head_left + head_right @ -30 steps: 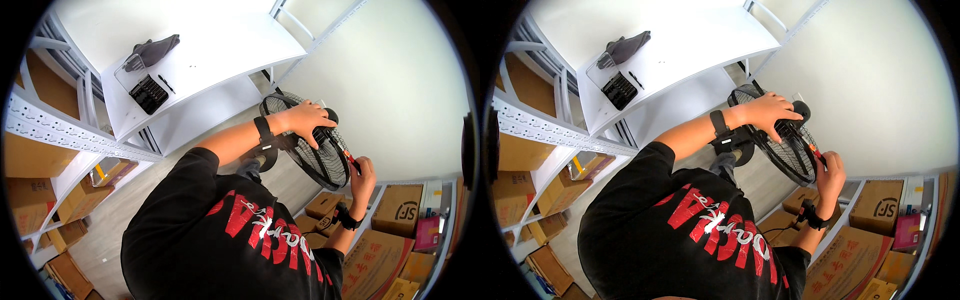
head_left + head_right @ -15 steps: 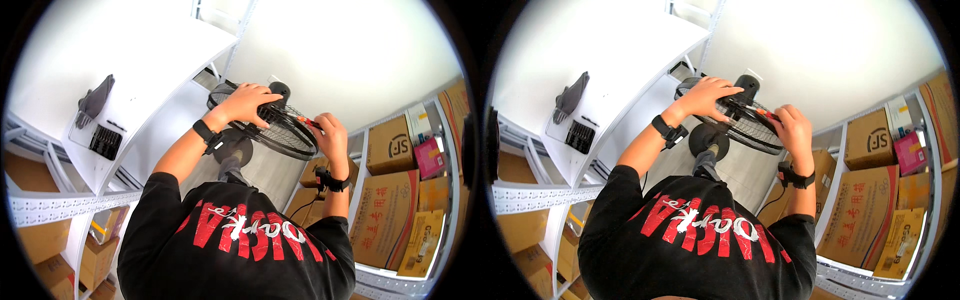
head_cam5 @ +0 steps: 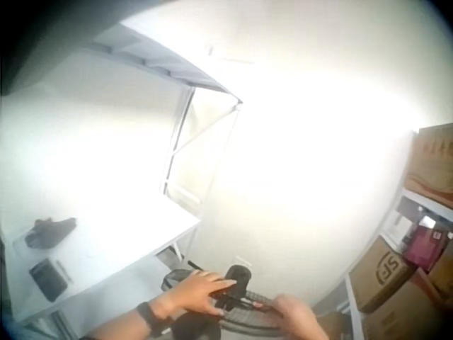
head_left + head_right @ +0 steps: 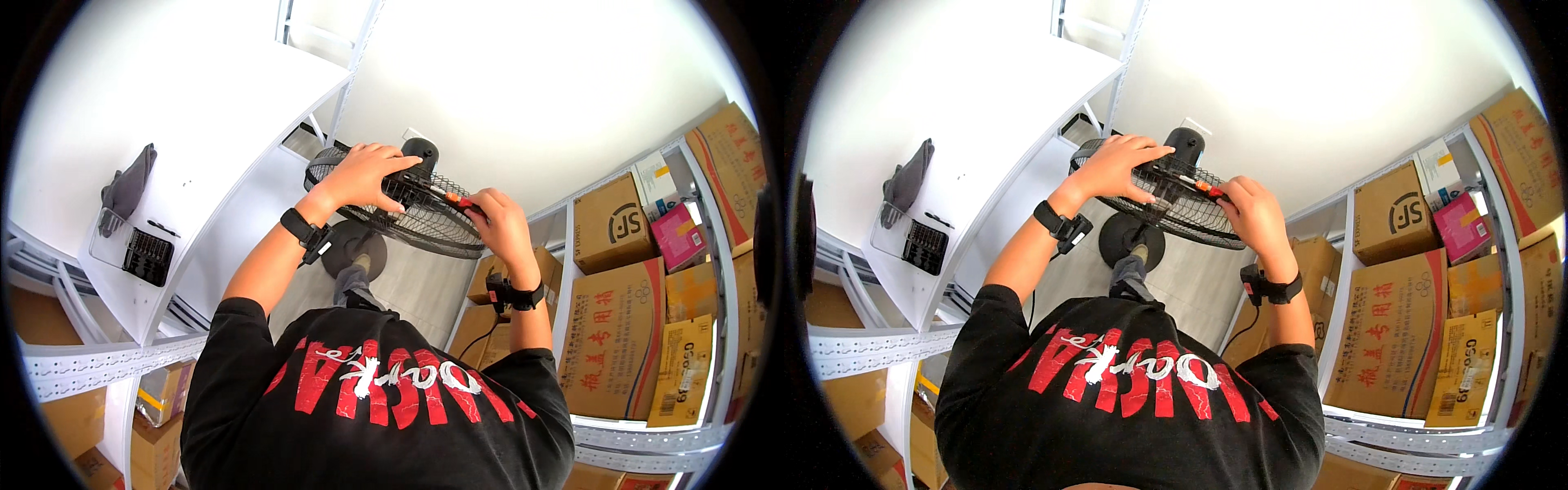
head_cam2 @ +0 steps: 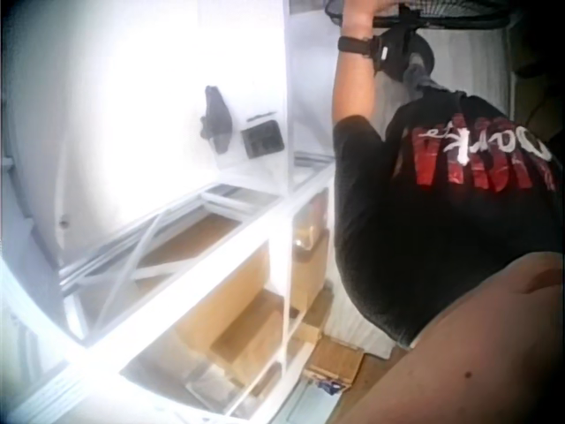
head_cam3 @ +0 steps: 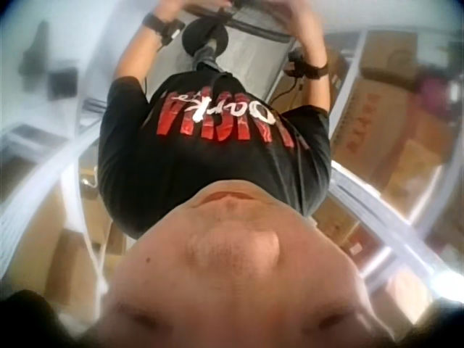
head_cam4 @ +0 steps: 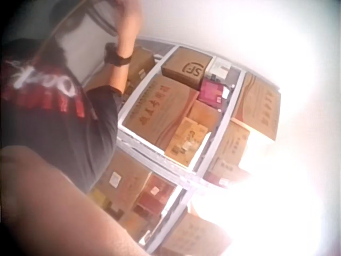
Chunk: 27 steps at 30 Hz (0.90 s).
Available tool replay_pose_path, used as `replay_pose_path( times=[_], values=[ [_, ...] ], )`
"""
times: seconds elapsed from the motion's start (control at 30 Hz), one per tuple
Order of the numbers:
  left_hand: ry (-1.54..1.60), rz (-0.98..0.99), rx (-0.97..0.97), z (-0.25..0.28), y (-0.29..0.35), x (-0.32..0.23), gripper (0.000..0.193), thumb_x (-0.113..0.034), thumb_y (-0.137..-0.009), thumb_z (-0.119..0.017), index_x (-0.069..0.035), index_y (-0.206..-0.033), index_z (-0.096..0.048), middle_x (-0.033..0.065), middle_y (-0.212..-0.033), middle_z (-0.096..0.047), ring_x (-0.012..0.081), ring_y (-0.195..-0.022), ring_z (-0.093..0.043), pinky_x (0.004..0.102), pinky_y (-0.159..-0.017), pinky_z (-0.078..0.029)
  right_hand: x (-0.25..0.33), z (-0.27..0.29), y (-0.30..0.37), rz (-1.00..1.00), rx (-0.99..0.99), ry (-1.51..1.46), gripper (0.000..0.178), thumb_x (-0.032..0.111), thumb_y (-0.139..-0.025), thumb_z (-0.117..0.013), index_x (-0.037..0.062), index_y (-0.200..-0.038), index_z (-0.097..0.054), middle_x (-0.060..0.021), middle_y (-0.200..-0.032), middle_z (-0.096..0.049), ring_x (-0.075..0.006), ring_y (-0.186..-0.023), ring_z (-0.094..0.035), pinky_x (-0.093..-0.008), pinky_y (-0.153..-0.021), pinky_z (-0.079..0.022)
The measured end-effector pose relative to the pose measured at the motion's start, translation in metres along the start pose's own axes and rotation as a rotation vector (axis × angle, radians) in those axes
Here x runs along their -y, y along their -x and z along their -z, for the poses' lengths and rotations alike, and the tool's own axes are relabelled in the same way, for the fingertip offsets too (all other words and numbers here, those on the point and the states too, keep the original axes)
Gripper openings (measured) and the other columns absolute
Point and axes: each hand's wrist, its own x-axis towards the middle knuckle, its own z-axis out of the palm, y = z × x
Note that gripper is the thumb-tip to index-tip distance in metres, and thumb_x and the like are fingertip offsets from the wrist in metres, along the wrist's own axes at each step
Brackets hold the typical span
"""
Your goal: The person assembles a standing fan by attaching the front grille to the fan head using a screwdriver. They then place the screwdriver and screws into a toolkit and close it.
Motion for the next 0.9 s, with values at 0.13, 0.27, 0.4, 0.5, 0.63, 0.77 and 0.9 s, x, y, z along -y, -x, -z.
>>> replay_pose_path(
  times=[0.13, 0.27, 0.4, 0.5, 0.63, 0.77, 0.9],
  values=[
    [-0.022, -0.022, -0.027, -0.008, 0.000, 0.000, 0.089, -0.039, -0.068, -0.087, -0.021, -0.148, -0.053, 0.0107, -0.133, -0.060, 0.0321, -0.125, -0.053, 0.0451, -0.109, -0.036, -0.015, -0.012, 0.004, 0.147, -0.166, 0.122, 0.015, 0.007, -0.085, -0.075, 0.0054, -0.099, -0.070, -0.0091, -0.091, -0.071, -0.0267, -0.074, -0.066, -0.0381, -0.069, -0.053],
    [-0.029, 0.016, -0.005, -0.004, -0.002, 0.001, 0.090, -0.039, -0.068, -0.088, -0.021, -0.149, -0.053, 0.0109, -0.133, -0.060, 0.0326, -0.126, -0.053, 0.0454, -0.110, -0.036, -0.013, -0.016, 0.006, -0.473, 0.168, -0.477, 0.017, 0.007, -0.088, -0.075, 0.0037, -0.104, -0.070, -0.0061, -0.087, -0.072, -0.0164, -0.073, -0.062, -0.0319, -0.068, -0.050],
    [-0.023, 0.035, 0.009, -0.001, -0.002, -0.002, 0.089, -0.039, -0.067, -0.088, -0.022, -0.148, -0.053, 0.0111, -0.133, -0.060, 0.0329, -0.126, -0.053, 0.0457, -0.109, -0.036, -0.004, -0.002, -0.005, -0.516, 0.259, -0.483, 0.019, 0.002, -0.086, -0.075, 0.0032, -0.103, -0.068, -0.0037, -0.088, -0.068, -0.0143, -0.070, -0.057, -0.0308, -0.066, -0.049],
    [-0.026, 0.030, -0.012, -0.001, -0.001, -0.001, 0.089, -0.040, -0.067, -0.087, -0.022, -0.148, -0.054, 0.0111, -0.132, -0.061, 0.0328, -0.126, -0.053, 0.0458, -0.109, -0.036, 0.002, 0.003, -0.003, -0.258, 0.088, -0.209, 0.019, 0.007, -0.083, -0.079, 0.0027, -0.095, -0.065, -0.0083, -0.088, -0.064, -0.0258, -0.076, -0.063, -0.0369, -0.069, -0.052],
    [-0.016, 0.009, -0.031, -0.007, -0.001, -0.003, 0.089, -0.040, -0.068, -0.087, -0.022, -0.148, -0.053, 0.0114, -0.132, -0.060, 0.0329, -0.126, -0.053, 0.0462, -0.109, -0.036, -0.013, -0.011, 0.009, 0.038, -0.105, 0.033, 0.015, 0.007, -0.084, -0.078, 0.0022, -0.093, -0.066, -0.0101, -0.088, -0.066, -0.0291, -0.073, -0.063, -0.0380, -0.067, -0.051],
    [-0.032, 0.024, -0.018, -0.009, 0.000, -0.005, 0.090, -0.041, -0.068, -0.087, -0.023, -0.149, -0.052, 0.0119, -0.134, -0.060, 0.0334, -0.126, -0.053, 0.0466, -0.109, -0.036, -0.011, -0.013, 0.011, -0.217, -0.035, -0.225, 0.015, 0.011, -0.086, -0.077, 0.0018, -0.096, -0.069, -0.0107, -0.083, -0.066, -0.0278, -0.068, -0.063, -0.0390, -0.066, -0.051],
    [-0.056, 0.038, -0.009, -0.006, -0.003, -0.004, 0.090, -0.040, -0.068, -0.087, -0.023, -0.149, -0.052, 0.0126, -0.134, -0.060, 0.0346, -0.127, -0.053, 0.0465, -0.109, -0.037, -0.009, -0.007, 0.001, -0.525, 0.239, -0.419, 0.021, 0.008, -0.087, -0.078, -0.0012, -0.102, -0.068, -0.0086, -0.083, -0.066, -0.0203, -0.070, -0.062, -0.0331, -0.067, -0.051]
  ],
)
